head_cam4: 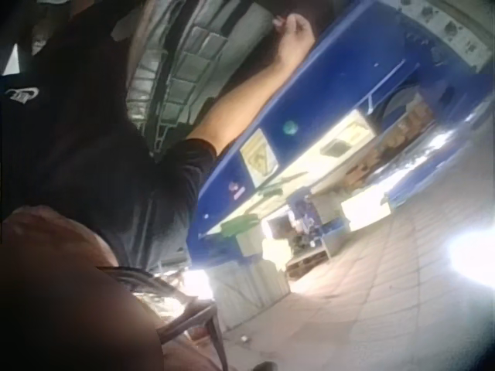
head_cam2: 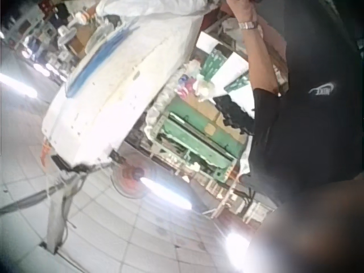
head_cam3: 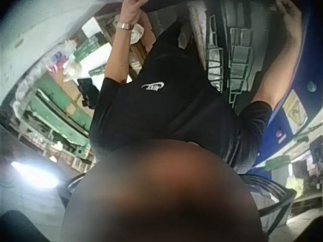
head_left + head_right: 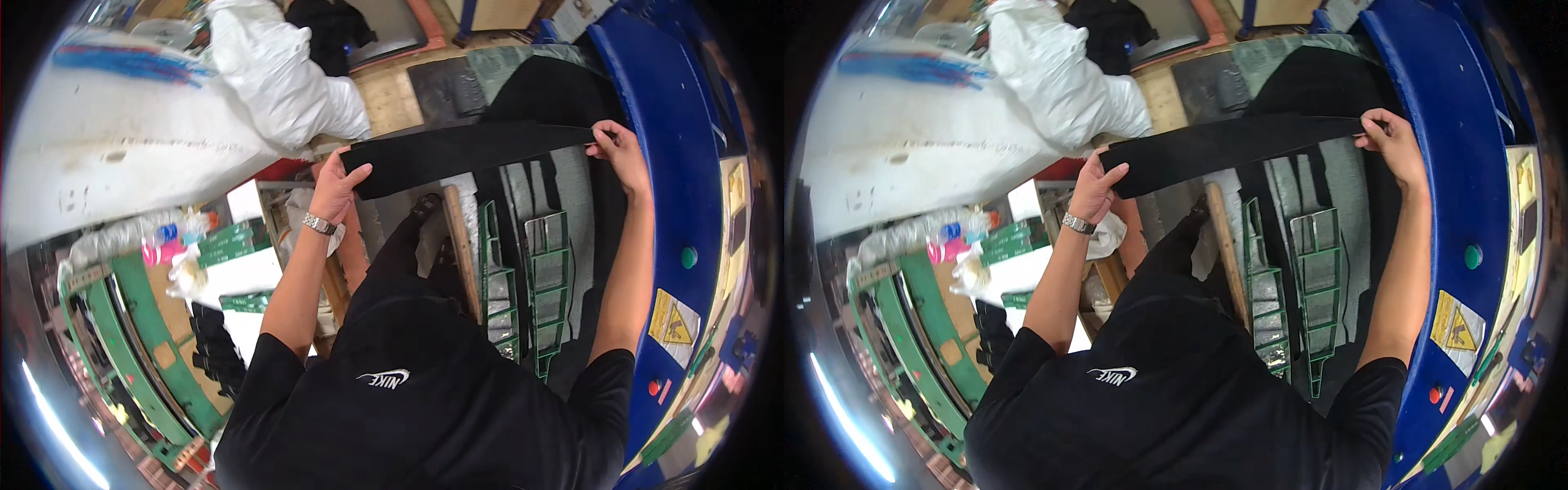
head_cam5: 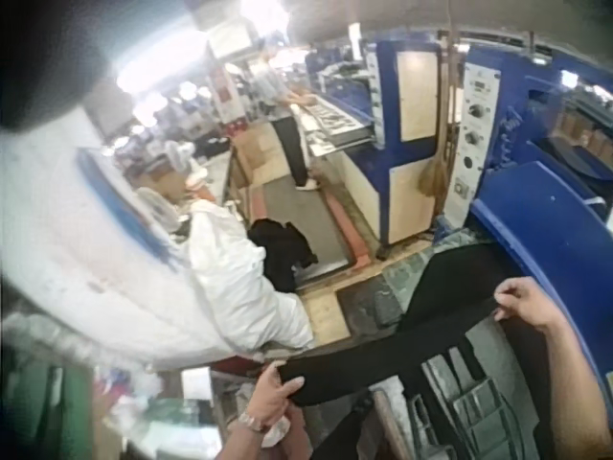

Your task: The worker uses a metal die and an industrial press to cut shoe components from a sheet of black material.

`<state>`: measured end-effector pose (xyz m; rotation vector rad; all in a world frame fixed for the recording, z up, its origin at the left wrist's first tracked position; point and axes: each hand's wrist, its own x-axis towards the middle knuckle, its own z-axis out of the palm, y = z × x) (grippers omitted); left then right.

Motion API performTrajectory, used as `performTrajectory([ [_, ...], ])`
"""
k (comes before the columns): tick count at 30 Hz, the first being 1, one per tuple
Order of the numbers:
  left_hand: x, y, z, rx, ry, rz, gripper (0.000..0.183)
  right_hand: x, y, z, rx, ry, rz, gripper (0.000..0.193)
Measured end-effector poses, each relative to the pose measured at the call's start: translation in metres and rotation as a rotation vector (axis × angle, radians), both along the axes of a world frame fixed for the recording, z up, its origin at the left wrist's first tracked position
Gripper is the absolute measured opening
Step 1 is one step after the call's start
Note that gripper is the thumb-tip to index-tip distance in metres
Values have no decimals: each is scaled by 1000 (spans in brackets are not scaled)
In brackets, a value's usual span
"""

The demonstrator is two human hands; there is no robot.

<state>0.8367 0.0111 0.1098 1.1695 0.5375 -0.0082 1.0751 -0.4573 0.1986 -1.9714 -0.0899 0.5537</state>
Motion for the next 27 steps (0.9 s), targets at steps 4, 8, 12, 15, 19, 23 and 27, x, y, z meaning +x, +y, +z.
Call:
performTrajectory([
  [4, -77, 1, 26, -172, -105, 58, 58, -30, 48, 54, 40, -129, 219, 15],
  [8, -164, 10, 33, -291, -119, 123, 64, -72, 112, 117, 53, -325, 379, 16],
  [12, -248, 14, 16, -306, -256, 267, 65, -140, 206, 182, 85, -600, 624, 17],
  [15, -300, 11, -6, -386, -165, 282, 60, -207, 269, 221, 40, -821, 903, 17],
  [19, -356, 1, -31, -374, -296, 387, 59, -286, 339, 251, -111, -1229, 1277, 19],
  [23, -419, -3, -52, -341, -330, 498, 55, -379, 397, 265, 20, -1330, 1640, 19],
  [27, -491, -9, -70, -250, -343, 640, 47, -462, 448, 266, 145, -1296, 1885, 21],
])
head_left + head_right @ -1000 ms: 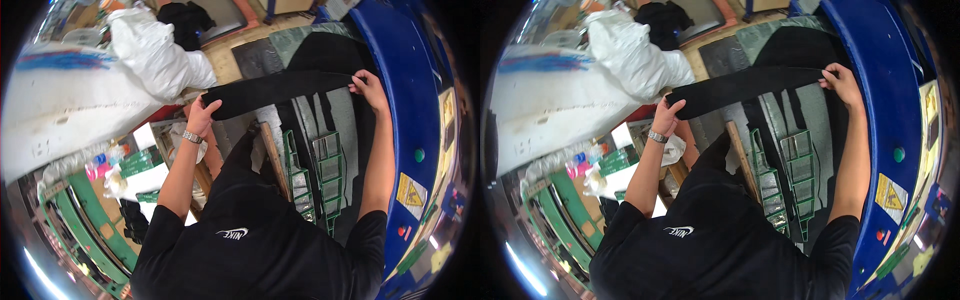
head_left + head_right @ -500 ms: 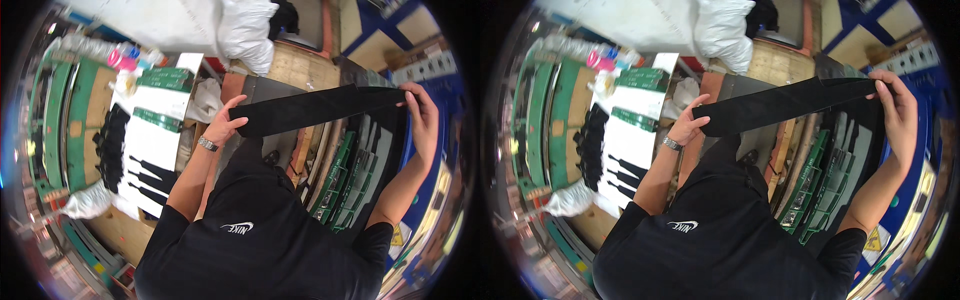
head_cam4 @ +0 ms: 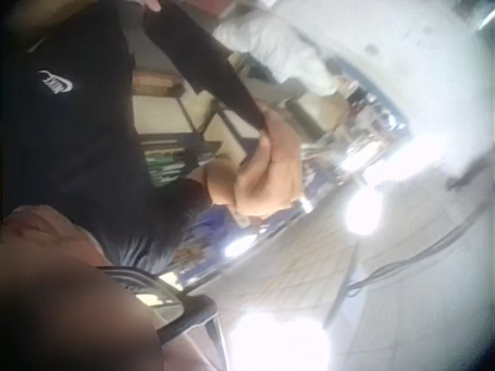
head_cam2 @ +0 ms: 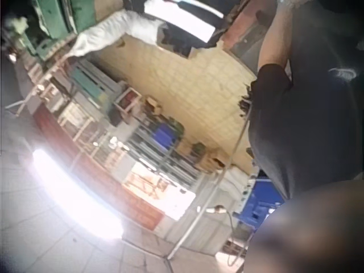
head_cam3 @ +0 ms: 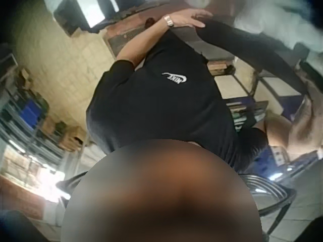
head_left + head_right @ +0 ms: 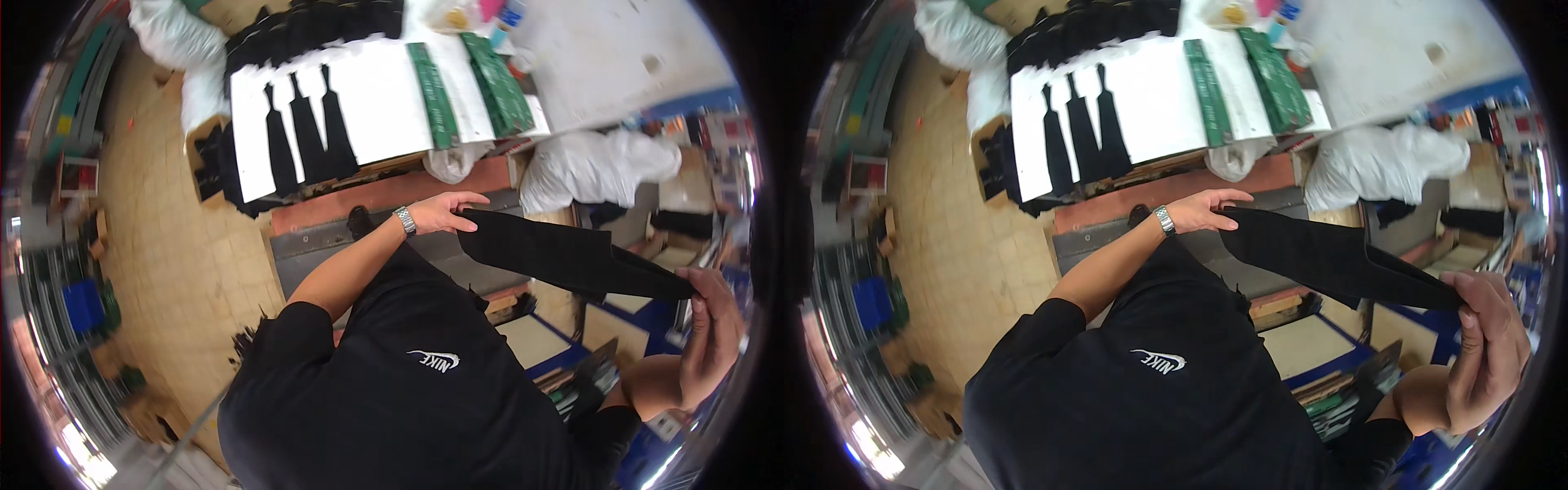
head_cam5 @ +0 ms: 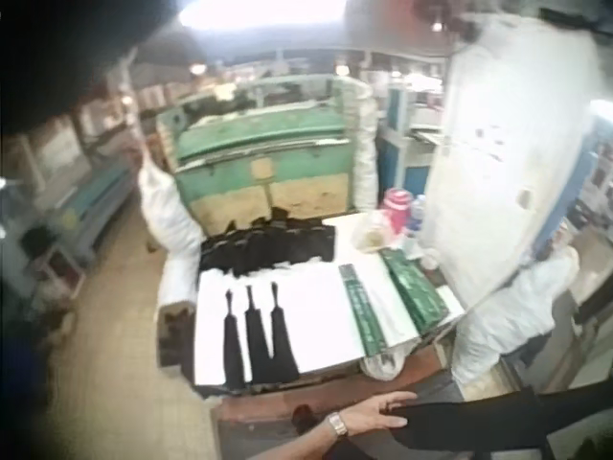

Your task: The worker uses a metal die and an industrial press to cut shoe components from a sheet of black material.

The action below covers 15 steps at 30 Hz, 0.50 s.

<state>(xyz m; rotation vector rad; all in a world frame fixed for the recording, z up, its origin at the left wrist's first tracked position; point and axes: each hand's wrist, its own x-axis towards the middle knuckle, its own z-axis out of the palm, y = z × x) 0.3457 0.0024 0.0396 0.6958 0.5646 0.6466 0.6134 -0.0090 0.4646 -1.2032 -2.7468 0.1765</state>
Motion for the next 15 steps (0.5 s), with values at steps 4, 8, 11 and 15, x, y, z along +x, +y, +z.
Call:
performTrajectory([
  [4, -78, -5, -32, 147, 194, 106, 27, -63, 72, -7, 55, -65, 53, 22],
  [8, -148, -21, -52, -116, 13, 294, 12, -125, 169, -49, -211, 222, -169, 20],
  [11, -187, -43, -63, -238, -58, 527, 16, -202, 260, -103, -358, 208, -18, 15],
  [15, -212, -54, -78, -351, 96, 739, 19, -287, 362, -187, -597, 253, 127, 12],
])
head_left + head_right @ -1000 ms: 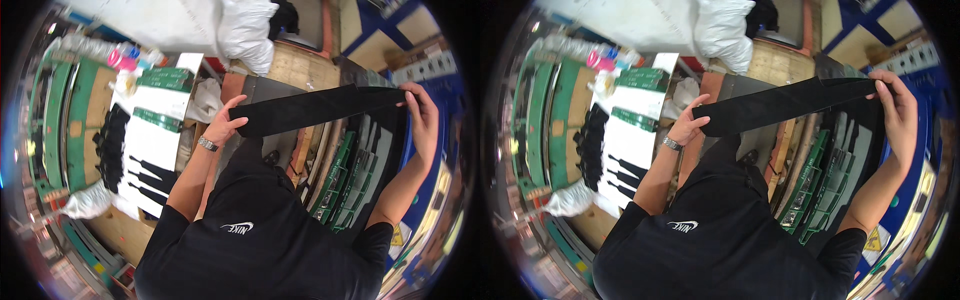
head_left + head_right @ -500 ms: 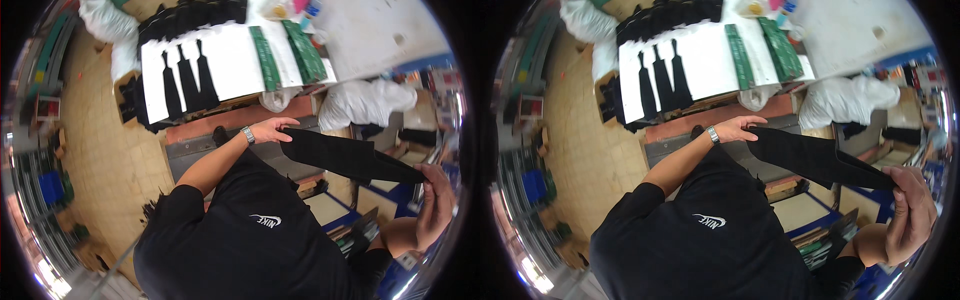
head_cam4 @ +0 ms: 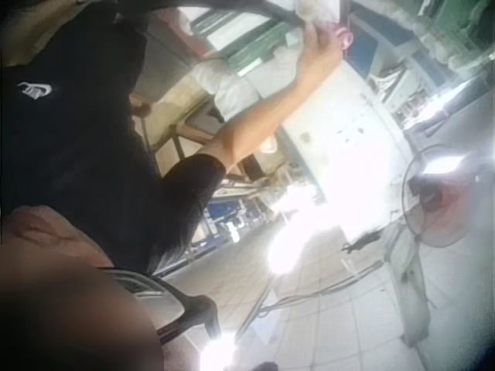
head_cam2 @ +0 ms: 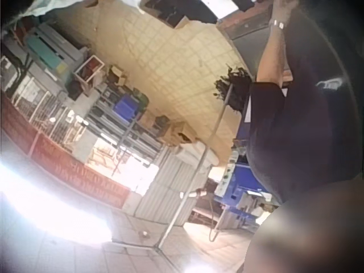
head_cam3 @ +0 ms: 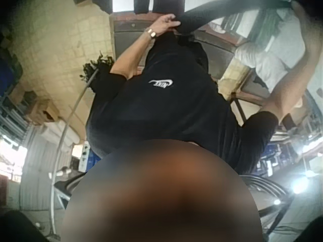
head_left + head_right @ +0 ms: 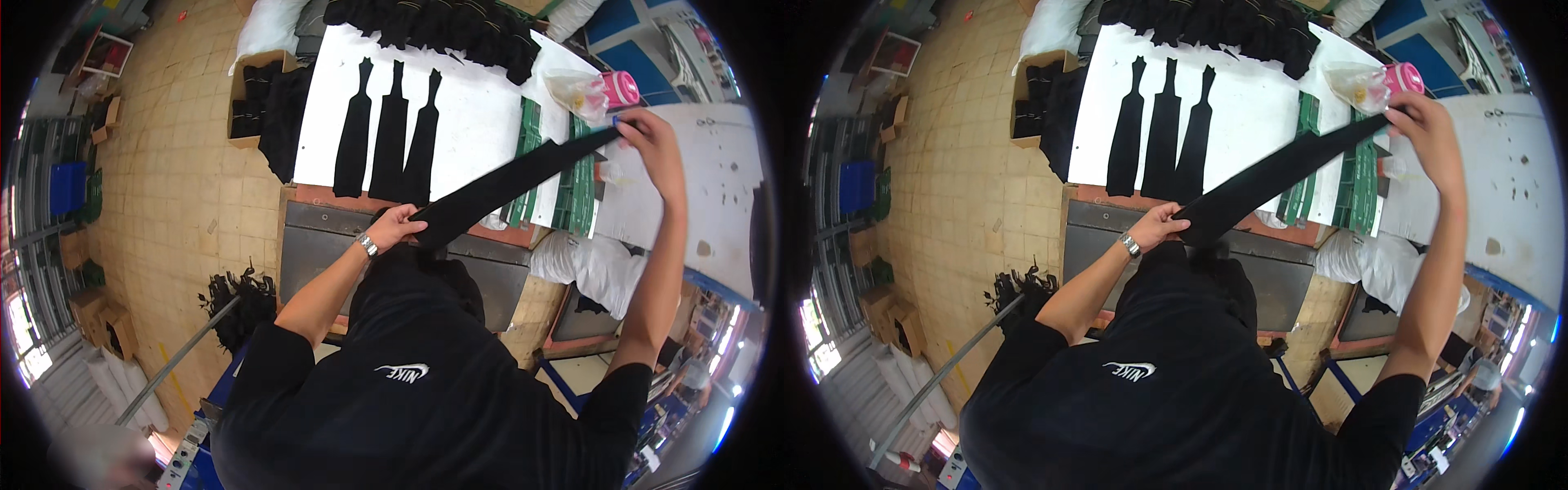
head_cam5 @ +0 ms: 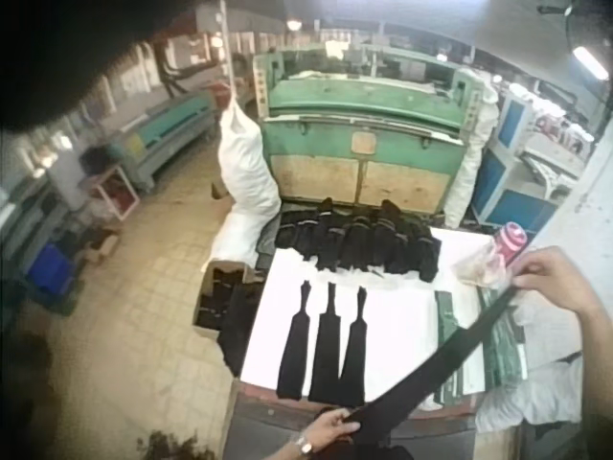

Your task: The worker uses a metal die and an industrial press to cut shoe components from a sheet of black material.

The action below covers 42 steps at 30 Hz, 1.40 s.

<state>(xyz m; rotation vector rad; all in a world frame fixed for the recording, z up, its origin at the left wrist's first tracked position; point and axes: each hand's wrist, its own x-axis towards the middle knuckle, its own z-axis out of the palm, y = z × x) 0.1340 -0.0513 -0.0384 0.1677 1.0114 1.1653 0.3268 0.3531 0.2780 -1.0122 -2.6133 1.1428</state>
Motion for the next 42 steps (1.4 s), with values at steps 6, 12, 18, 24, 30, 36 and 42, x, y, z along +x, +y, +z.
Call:
performTrajectory([
  [6, 18, -14, -47, -255, -7, 323, 21, -149, 84, -187, -195, 23, 222, 10],
  [12, 52, -8, -97, -457, -48, 549, 27, -250, 81, -365, -81, -156, 343, 7],
  [18, 64, 10, -140, -481, -74, 697, 35, -293, 79, -456, -99, -268, 355, 14],
  [24, 79, 11, -151, -799, 68, 748, 47, -312, 54, -486, 420, -156, 357, 32],
  [30, 51, 21, -122, -630, 859, 511, 23, -379, 46, -493, 400, -28, 831, 40],
  [36, -30, 51, -123, -529, 1487, 292, 46, -418, 27, -485, 402, -415, 839, 24],
  [42, -47, 69, -130, -979, 1281, -66, 58, -398, 45, -500, 493, -232, 848, 24],
])
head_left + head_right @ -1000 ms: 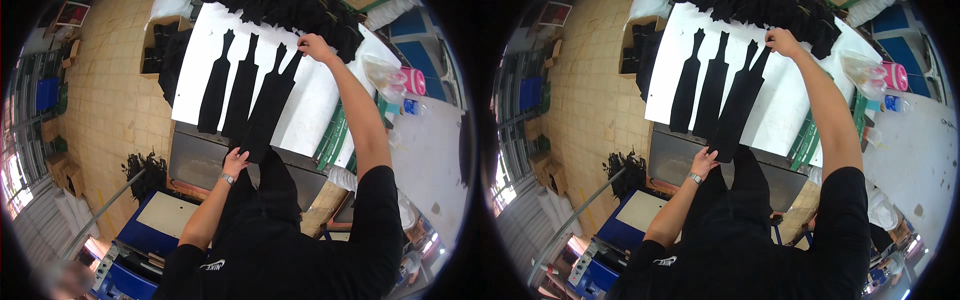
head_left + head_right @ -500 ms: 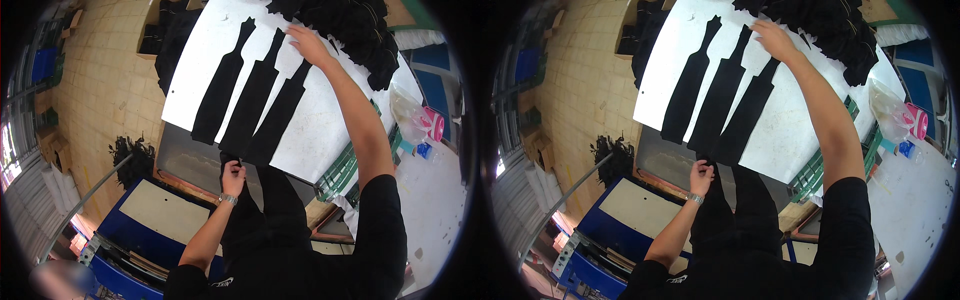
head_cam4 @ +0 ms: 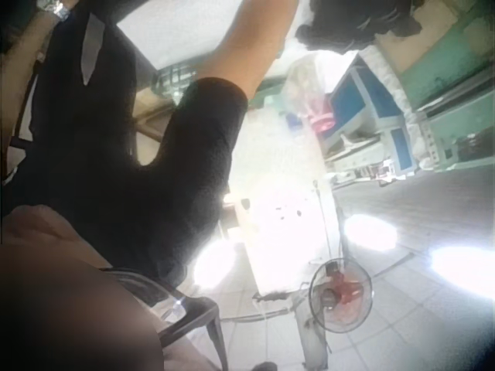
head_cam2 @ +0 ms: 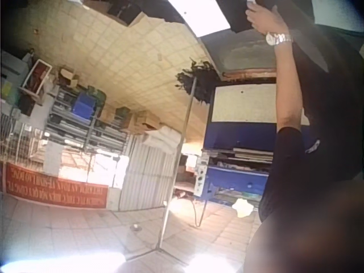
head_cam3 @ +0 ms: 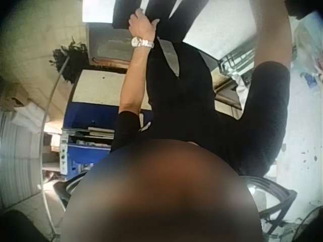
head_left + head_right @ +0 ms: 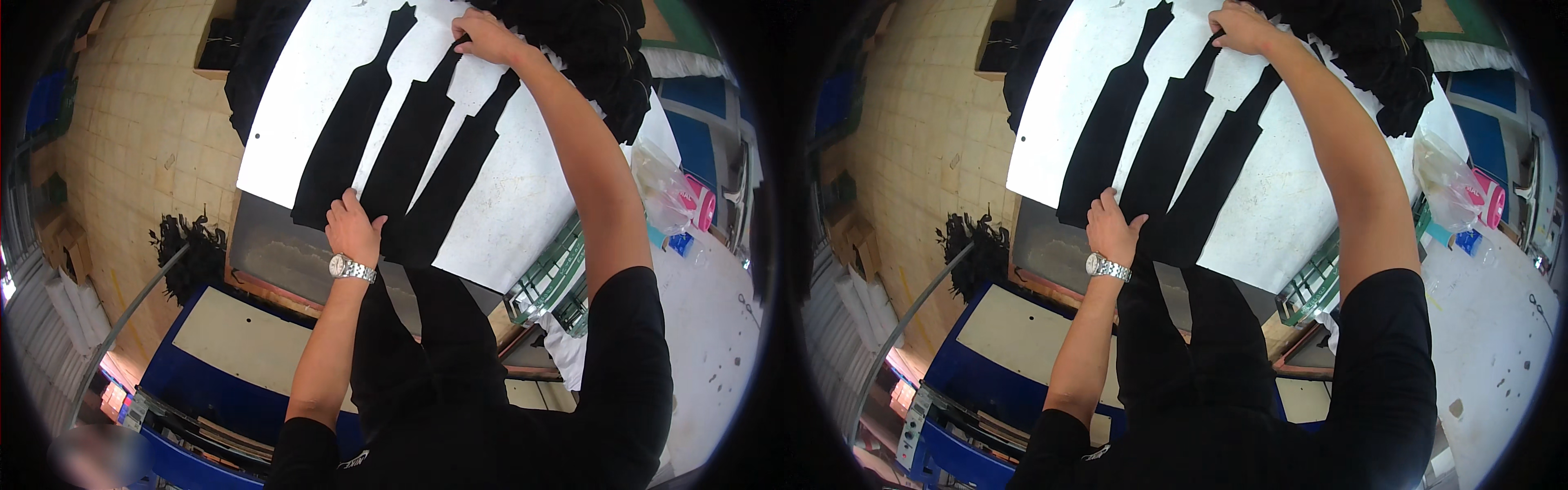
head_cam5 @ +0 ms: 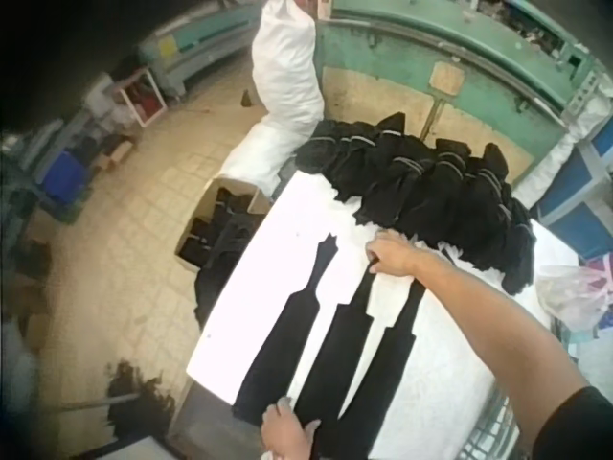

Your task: The worker uses a metal die and an industrial press to cut shoe components from a sheet of black material.

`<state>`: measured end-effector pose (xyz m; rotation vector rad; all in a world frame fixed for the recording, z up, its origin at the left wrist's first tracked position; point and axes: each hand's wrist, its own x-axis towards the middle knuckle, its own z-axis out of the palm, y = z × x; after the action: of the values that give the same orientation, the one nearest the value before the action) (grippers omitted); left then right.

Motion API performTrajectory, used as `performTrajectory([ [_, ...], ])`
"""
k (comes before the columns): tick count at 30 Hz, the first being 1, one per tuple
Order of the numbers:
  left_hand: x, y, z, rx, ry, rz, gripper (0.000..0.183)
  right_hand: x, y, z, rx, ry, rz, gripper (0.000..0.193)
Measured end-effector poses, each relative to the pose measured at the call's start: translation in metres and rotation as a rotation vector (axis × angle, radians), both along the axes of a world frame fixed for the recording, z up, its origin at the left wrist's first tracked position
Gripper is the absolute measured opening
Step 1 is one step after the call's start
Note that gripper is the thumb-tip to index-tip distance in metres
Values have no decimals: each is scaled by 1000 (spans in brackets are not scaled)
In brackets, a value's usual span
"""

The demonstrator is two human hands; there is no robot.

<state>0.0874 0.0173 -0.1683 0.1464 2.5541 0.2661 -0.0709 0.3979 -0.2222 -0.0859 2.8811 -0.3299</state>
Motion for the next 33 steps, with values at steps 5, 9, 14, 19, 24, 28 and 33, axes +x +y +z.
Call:
performTrajectory([
  [5, -2, -14, -4, -17, -77, 44, 54, -2, -10, 4, -142, -146, -139, 31],
  [9, 5, -17, -4, 2, 13, 25, 48, -2, -7, 3, -67, -59, -73, 24],
  [14, 11, -20, -6, 65, -6, 20, 45, -5, 10, 11, -185, -93, -46, 19],
  [19, 15, -55, 0, 576, -26, 271, 49, -5, -2, 41, -513, -221, -218, 12],
  [24, 7, -106, -1, 965, -241, 700, 33, -35, -4, 45, -531, -197, -153, 17],
  [28, -8, -145, -16, 894, -317, 897, 31, -66, -65, 62, -450, -146, -200, 24],
  [33, 5, -126, -28, 971, -258, 963, 34, -19, -49, -22, -467, 513, -379, 29],
])
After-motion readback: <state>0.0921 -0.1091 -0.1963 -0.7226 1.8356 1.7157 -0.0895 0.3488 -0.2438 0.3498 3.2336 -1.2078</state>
